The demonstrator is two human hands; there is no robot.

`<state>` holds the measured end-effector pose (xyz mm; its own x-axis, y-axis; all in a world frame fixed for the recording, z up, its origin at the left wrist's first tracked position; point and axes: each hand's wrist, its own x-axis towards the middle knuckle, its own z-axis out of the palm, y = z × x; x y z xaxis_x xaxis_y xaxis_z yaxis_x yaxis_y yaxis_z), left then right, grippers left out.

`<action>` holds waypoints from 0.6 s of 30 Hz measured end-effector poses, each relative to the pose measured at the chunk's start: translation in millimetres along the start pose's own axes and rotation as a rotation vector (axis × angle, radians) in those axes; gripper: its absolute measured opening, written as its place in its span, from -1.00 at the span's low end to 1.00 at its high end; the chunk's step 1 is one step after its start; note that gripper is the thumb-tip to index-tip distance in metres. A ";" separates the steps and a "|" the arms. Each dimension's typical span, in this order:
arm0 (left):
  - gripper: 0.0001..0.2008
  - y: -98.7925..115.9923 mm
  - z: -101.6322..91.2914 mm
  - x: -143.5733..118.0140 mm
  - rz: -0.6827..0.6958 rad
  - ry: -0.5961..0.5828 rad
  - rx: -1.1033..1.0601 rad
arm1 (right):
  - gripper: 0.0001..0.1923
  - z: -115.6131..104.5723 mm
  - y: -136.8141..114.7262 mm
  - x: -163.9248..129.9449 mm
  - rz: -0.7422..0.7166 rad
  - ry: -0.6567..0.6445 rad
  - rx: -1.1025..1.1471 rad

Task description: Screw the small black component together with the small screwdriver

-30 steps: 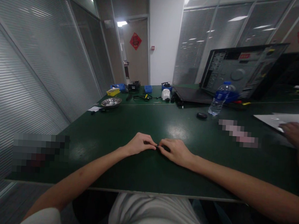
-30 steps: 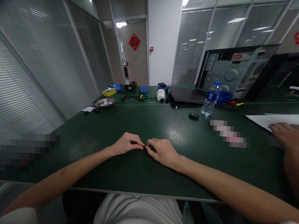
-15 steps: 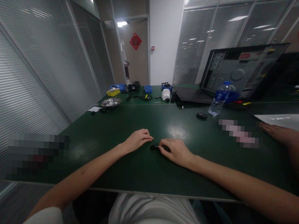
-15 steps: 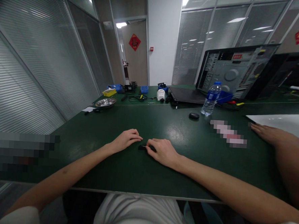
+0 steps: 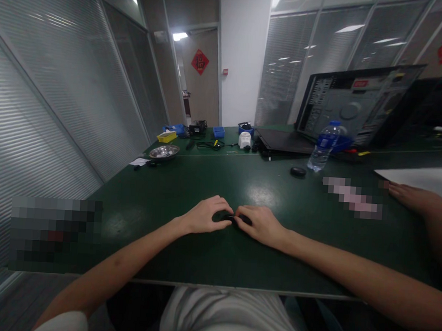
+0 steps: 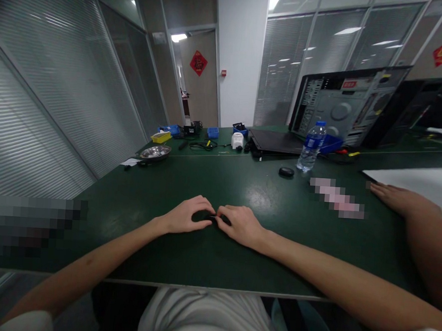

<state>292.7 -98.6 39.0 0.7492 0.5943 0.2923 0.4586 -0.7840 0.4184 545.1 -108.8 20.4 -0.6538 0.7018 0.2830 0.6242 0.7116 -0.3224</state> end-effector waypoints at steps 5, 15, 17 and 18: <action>-0.83 -3.5 1.1 1.4 -0.023 0.050 0.008 | -0.80 -2.4 -1.6 0.0 0.008 0.017 0.024; -0.80 -32.5 -9.5 -1.9 -0.151 0.014 -0.026 | -0.79 -2.4 -1.3 -0.9 0.021 0.019 0.031; -0.78 -47.3 -15.1 -5.6 -0.178 0.045 -0.049 | -0.79 -2.7 -1.7 -0.8 0.025 0.017 0.034; -0.77 -56.8 -18.8 -8.4 -0.198 0.071 -0.049 | -0.79 -2.7 -1.8 -0.7 0.028 0.017 0.035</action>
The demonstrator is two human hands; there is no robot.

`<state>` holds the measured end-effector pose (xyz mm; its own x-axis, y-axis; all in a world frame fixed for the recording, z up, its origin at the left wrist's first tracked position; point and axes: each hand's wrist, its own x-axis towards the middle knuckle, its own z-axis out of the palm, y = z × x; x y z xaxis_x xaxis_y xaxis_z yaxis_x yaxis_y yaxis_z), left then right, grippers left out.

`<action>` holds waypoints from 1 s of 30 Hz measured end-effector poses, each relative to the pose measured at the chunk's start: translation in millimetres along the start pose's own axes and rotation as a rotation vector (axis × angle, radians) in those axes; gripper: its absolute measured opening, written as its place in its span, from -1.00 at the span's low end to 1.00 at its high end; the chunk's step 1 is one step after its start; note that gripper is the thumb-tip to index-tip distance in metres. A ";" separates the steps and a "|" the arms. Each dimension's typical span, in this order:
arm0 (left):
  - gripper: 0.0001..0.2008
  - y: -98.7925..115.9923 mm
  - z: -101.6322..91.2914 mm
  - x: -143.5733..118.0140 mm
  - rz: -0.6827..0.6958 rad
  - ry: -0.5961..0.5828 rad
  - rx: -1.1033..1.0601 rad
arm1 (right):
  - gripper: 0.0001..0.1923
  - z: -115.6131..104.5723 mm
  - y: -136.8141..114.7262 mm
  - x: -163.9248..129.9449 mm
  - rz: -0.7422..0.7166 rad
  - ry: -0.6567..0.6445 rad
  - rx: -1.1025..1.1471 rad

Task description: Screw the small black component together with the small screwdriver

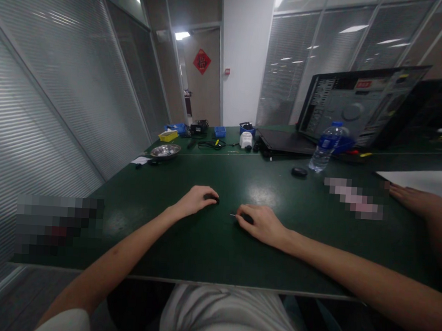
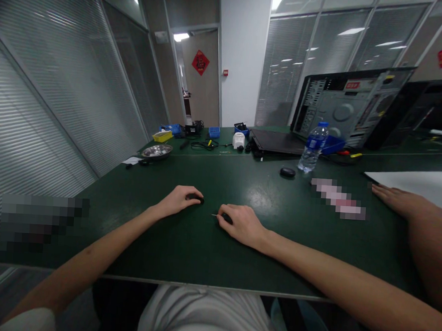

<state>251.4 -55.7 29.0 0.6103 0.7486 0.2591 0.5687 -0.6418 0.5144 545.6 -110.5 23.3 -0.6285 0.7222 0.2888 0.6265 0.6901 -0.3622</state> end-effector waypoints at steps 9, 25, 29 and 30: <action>-0.79 -123.2 -60.0 -28.3 -0.230 0.319 0.230 | -0.80 0.3 1.5 -0.6 -0.008 -0.001 0.002; -0.77 -202.3 -117.2 -97.1 -0.827 0.614 0.456 | -0.79 -0.9 0.1 -1.2 0.000 -0.009 0.006; -0.75 -201.7 -116.9 -97.1 -0.827 0.607 0.475 | -0.80 -1.4 -0.1 -0.8 -0.003 -0.007 0.005; -0.74 -200.2 -116.7 -97.1 -0.813 0.601 0.484 | -0.80 -1.5 -0.2 -0.6 -0.005 -0.009 0.002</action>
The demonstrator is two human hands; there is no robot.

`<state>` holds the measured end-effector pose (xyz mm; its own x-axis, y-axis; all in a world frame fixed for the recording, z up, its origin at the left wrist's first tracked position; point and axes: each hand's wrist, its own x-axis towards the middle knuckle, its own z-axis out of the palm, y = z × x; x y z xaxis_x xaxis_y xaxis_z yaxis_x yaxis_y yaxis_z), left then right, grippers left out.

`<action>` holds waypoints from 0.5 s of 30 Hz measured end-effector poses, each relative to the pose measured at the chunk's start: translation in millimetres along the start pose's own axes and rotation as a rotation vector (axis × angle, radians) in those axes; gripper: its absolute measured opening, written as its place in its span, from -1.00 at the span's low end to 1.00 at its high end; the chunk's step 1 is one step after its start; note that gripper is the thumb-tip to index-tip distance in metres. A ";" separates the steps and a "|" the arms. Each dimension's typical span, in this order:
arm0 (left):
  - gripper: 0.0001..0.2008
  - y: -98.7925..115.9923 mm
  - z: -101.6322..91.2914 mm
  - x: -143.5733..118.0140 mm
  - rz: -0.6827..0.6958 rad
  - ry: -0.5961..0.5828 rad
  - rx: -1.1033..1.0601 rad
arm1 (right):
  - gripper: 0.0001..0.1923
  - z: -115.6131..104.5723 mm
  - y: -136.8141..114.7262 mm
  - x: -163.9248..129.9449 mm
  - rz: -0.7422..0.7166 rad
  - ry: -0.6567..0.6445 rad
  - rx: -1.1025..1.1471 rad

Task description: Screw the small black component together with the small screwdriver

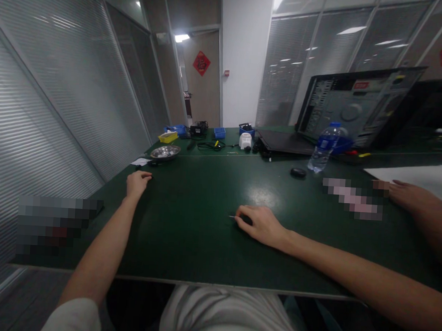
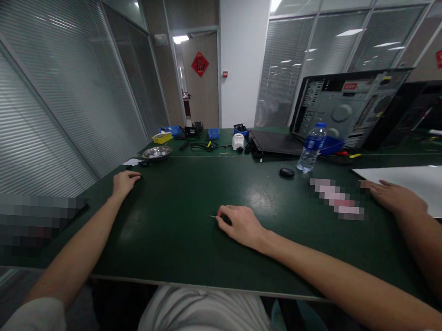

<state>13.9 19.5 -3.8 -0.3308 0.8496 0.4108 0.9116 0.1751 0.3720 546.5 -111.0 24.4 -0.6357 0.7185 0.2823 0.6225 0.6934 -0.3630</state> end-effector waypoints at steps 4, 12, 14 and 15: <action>-0.72 3.9 -3.3 -2.8 0.064 -0.016 0.027 | -0.80 -0.3 -0.4 0.5 0.004 -0.004 -0.003; -0.75 2.6 -2.5 1.7 0.018 -0.053 0.051 | -0.81 1.5 0.3 0.5 0.011 -0.008 -0.005; -0.76 2.6 -2.1 2.6 -0.010 -0.063 0.044 | -0.80 1.8 0.4 0.3 0.008 -0.004 -0.004; -0.76 2.8 -2.1 3.0 -0.025 -0.066 0.041 | -0.80 1.8 0.4 0.3 0.004 -0.004 -0.002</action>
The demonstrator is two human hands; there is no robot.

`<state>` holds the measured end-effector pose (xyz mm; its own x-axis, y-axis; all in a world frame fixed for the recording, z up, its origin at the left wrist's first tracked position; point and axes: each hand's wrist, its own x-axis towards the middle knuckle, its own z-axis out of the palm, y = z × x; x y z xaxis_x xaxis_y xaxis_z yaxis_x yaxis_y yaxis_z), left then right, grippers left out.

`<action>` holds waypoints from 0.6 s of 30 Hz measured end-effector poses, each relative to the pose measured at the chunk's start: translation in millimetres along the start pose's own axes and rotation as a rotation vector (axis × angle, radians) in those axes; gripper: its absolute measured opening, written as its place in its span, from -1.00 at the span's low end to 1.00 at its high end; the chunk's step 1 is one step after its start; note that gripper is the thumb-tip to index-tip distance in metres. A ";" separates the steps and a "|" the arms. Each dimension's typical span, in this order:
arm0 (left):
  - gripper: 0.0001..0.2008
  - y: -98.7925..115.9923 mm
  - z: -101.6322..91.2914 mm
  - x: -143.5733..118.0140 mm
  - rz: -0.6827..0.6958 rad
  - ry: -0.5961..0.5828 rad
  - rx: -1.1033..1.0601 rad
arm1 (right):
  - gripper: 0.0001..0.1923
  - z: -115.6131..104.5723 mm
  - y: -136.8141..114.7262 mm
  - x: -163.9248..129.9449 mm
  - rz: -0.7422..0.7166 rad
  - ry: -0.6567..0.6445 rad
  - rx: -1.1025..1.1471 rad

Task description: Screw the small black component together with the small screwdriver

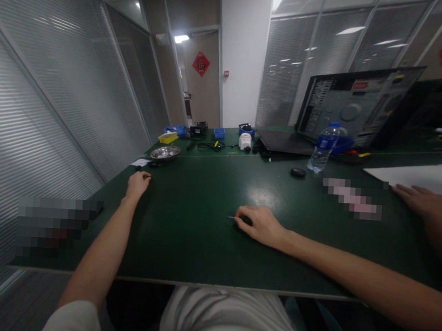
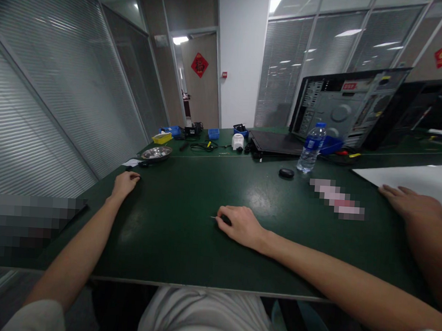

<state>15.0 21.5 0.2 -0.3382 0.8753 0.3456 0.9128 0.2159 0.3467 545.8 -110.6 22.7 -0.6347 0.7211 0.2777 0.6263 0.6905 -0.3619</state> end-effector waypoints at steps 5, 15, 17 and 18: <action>-0.75 1.0 -2.0 2.0 -0.042 -0.019 -0.029 | -0.80 -0.8 0.3 0.1 -0.003 -0.001 -0.002; -0.78 -0.8 -1.1 2.3 -0.108 -0.018 -0.097 | -0.80 -2.2 -0.2 -0.4 -0.003 -0.010 0.004; -0.79 -0.5 -1.9 2.6 -0.121 -0.014 -0.109 | -0.80 -2.5 -0.5 -0.3 0.001 -0.012 0.000; -0.80 -0.6 -2.7 2.7 -0.130 -0.015 -0.117 | -0.80 -2.6 -0.5 -0.3 0.004 -0.013 -0.003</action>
<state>12.9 22.6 3.3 -0.4478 0.8497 0.2784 0.8284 0.2771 0.4868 546.8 -111.0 25.1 -0.6383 0.7229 0.2647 0.6297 0.6881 -0.3606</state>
